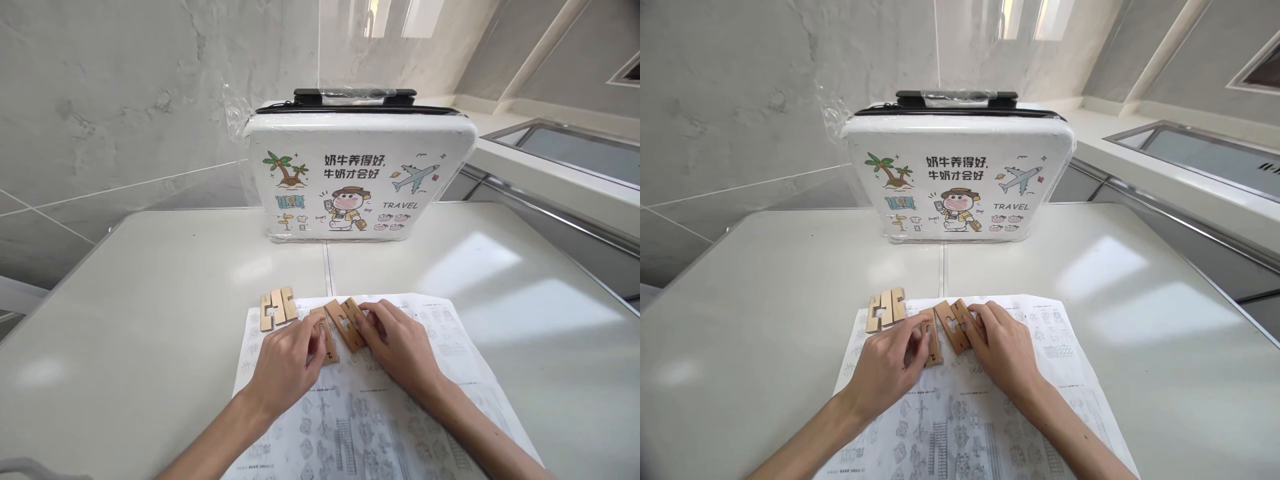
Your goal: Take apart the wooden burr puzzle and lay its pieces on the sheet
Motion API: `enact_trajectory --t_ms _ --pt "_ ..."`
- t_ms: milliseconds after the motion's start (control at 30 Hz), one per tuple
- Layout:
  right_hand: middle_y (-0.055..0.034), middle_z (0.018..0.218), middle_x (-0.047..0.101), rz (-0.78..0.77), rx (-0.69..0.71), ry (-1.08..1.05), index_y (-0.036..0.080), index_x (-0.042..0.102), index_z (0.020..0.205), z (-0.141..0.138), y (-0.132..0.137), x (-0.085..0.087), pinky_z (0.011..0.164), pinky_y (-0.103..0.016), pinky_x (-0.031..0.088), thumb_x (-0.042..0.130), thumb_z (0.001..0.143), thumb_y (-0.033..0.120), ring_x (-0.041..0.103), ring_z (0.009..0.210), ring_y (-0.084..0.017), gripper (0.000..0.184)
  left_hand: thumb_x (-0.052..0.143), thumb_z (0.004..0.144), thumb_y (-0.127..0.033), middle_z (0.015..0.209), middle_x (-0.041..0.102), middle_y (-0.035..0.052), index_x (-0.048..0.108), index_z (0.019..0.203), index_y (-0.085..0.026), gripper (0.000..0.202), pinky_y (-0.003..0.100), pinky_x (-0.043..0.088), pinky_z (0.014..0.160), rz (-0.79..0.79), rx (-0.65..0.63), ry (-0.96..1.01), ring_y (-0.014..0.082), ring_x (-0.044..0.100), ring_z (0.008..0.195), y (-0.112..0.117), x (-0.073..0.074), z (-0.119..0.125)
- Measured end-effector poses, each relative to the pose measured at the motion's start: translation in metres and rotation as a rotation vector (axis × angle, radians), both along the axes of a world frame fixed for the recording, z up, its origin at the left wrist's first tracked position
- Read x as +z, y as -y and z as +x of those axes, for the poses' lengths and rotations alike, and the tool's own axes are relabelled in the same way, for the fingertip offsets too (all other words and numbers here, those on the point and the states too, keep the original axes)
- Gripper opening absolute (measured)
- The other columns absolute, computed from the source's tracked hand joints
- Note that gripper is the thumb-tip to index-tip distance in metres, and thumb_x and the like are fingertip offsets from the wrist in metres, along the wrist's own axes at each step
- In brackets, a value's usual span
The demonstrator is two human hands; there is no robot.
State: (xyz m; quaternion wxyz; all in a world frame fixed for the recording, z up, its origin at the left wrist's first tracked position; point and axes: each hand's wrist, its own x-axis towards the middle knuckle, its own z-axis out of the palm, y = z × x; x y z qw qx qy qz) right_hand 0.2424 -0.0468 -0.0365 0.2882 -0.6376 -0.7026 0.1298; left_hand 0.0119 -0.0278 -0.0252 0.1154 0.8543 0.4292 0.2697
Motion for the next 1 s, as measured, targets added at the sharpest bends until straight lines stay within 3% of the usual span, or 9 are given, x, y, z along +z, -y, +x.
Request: enact_trajectory --t_ms 133,400,533,633,800,1000 --pt "-0.0042 0.085 0.07 0.042 0.003 0.047 0.022 0.071 0.111 0.0 0.0 -0.003 0.057 -0.028 0.042 0.046 0.112 0.043 0.066 0.074 -0.019 0.033 0.058 0.103 -0.025 0.077 0.064 -0.0043 0.053 0.13 -0.024 0.027 0.028 0.053 0.061 -0.018 -0.067 0.031 0.0147 0.063 0.064 0.001 0.001 0.0" --pt "-0.0054 0.086 0.068 0.053 0.053 0.087 0.021 0.072 0.121 0.0 -0.001 -0.004 0.057 -0.029 0.041 0.043 0.113 0.037 0.066 0.075 -0.02 0.034 0.064 0.101 -0.029 0.089 0.065 0.0023 0.053 0.129 -0.02 0.031 0.035 0.055 0.073 0.061 -0.079 0.014 0.0208 0.064 0.08 -0.002 0.006 0.0" --pt "-0.0059 0.085 0.067 0.085 0.068 0.125 0.019 0.073 0.125 0.001 -0.001 -0.005 0.055 -0.028 0.039 0.042 0.113 0.036 0.064 0.074 -0.019 0.037 0.067 0.099 -0.027 0.11 0.07 0.0095 0.057 0.126 -0.02 0.03 0.046 0.052 0.094 0.183 -0.004 -0.025 0.0292 0.063 0.107 -0.01 0.011 -0.004" --pt "-0.0061 0.084 0.067 0.102 0.08 0.141 0.019 0.073 0.127 0.001 -0.001 -0.005 0.053 -0.028 0.038 0.041 0.114 0.035 0.063 0.072 -0.019 0.038 0.069 0.098 -0.031 0.121 0.069 0.0123 0.058 0.124 -0.021 0.029 0.053 0.048 0.102 0.236 0.096 -0.045 0.0344 0.058 0.121 -0.02 0.014 -0.011" --pt "-0.0071 0.089 0.068 0.114 0.114 0.148 0.017 0.071 0.13 0.001 0.0 -0.006 0.055 -0.029 0.041 0.041 0.113 0.032 0.064 0.074 -0.019 0.038 0.071 0.097 -0.043 0.14 0.063 0.0128 0.059 0.124 -0.023 0.036 0.058 0.042 0.115 0.159 0.157 -0.067 0.0384 0.046 0.143 -0.034 0.011 -0.024" --pt "-0.0062 0.087 0.068 0.105 0.176 0.131 0.018 0.066 0.135 0.0 0.001 -0.004 0.059 -0.03 0.046 0.043 0.113 0.033 0.065 0.076 -0.02 0.036 0.068 0.098 -0.052 0.143 0.063 0.0121 0.052 0.138 -0.023 0.052 0.056 0.045 0.116 0.03 0.126 -0.082 0.0354 0.049 0.141 -0.042 0.006 -0.033"
